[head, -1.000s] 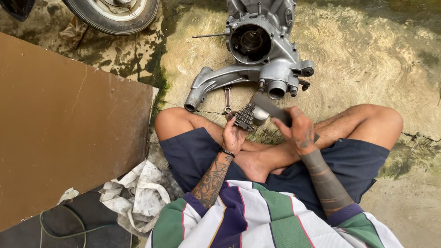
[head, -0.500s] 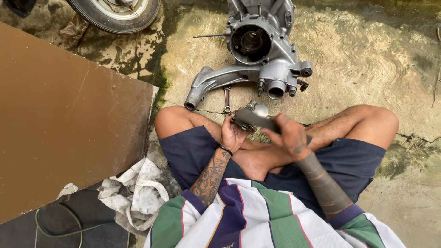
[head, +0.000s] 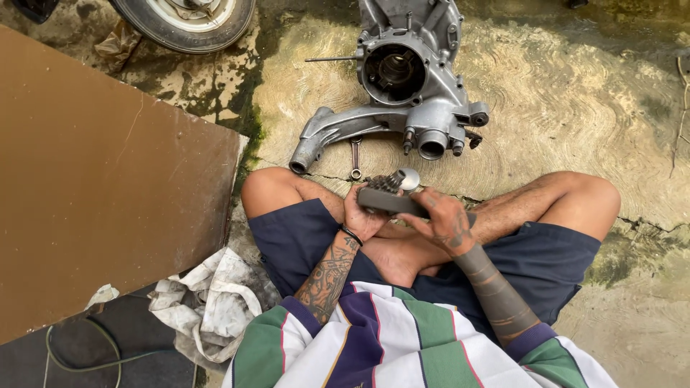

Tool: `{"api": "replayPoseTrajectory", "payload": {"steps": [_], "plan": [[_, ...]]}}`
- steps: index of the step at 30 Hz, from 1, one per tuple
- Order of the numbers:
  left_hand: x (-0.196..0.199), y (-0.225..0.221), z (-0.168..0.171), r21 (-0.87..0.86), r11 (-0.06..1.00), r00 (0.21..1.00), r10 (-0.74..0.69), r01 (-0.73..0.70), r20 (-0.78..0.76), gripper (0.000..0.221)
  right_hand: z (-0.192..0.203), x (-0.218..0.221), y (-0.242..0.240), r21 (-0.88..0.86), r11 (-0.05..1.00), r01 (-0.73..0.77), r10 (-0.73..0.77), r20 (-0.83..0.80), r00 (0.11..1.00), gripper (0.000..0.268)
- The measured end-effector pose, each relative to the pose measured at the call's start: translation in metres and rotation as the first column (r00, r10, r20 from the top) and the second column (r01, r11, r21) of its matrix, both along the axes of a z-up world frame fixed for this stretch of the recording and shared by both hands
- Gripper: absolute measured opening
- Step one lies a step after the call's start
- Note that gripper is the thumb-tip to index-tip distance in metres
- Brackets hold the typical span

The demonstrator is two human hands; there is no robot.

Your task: Cleaning a motorcycle engine gear shaft component using a wire brush

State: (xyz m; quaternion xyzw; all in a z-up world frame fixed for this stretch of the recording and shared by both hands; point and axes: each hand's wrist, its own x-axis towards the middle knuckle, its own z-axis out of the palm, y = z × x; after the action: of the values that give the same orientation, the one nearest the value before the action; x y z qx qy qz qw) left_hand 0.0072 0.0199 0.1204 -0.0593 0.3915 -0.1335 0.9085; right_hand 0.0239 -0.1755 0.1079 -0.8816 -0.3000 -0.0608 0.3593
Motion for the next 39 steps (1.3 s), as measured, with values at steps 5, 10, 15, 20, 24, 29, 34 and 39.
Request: {"api": "replayPoseTrajectory", "payload": {"steps": [5,10,15,20,24,29,34,39], "plan": [[-0.005,0.004,-0.067,0.126,0.986,0.905,-0.154,0.113,0.397,0.052,-0.011,0.027,-0.027,0.01,0.985,0.173,-0.174,0.034,0.984,0.043],[-0.005,0.005,-0.063,0.18,0.978,0.928,-0.163,0.107,0.335,0.045,0.014,0.005,-0.01,0.007,0.996,0.086,-0.086,0.009,0.996,0.046],[-0.003,0.004,-0.05,0.101,0.989,0.937,-0.137,0.11,0.321,0.044,0.009,0.026,-0.014,0.014,0.999,0.037,-0.039,0.09,0.995,0.042],[-0.002,0.008,-0.069,0.142,0.988,0.902,-0.115,0.06,0.417,0.048,-0.001,0.022,-0.025,0.023,0.986,0.163,-0.165,0.096,0.982,0.045],[0.0,0.004,-0.04,0.078,0.997,0.97,-0.038,0.02,0.238,0.034,-0.004,0.001,-0.009,-0.025,1.0,0.004,-0.001,0.123,0.992,0.041],[-0.005,0.007,-0.07,0.179,0.978,0.881,-0.177,0.107,0.439,0.048,-0.014,0.03,-0.037,0.105,0.949,0.297,-0.282,-0.134,0.95,0.04],[-0.015,0.003,-0.077,0.215,0.974,0.865,-0.168,0.072,0.472,0.036,0.016,0.035,-0.015,0.245,0.914,0.322,-0.207,-0.402,0.892,0.041],[-0.023,-0.024,-0.094,0.36,0.933,0.798,-0.232,0.02,0.556,0.028,0.026,0.041,0.012,0.395,0.857,0.332,0.086,-0.743,0.663,0.034]]}}
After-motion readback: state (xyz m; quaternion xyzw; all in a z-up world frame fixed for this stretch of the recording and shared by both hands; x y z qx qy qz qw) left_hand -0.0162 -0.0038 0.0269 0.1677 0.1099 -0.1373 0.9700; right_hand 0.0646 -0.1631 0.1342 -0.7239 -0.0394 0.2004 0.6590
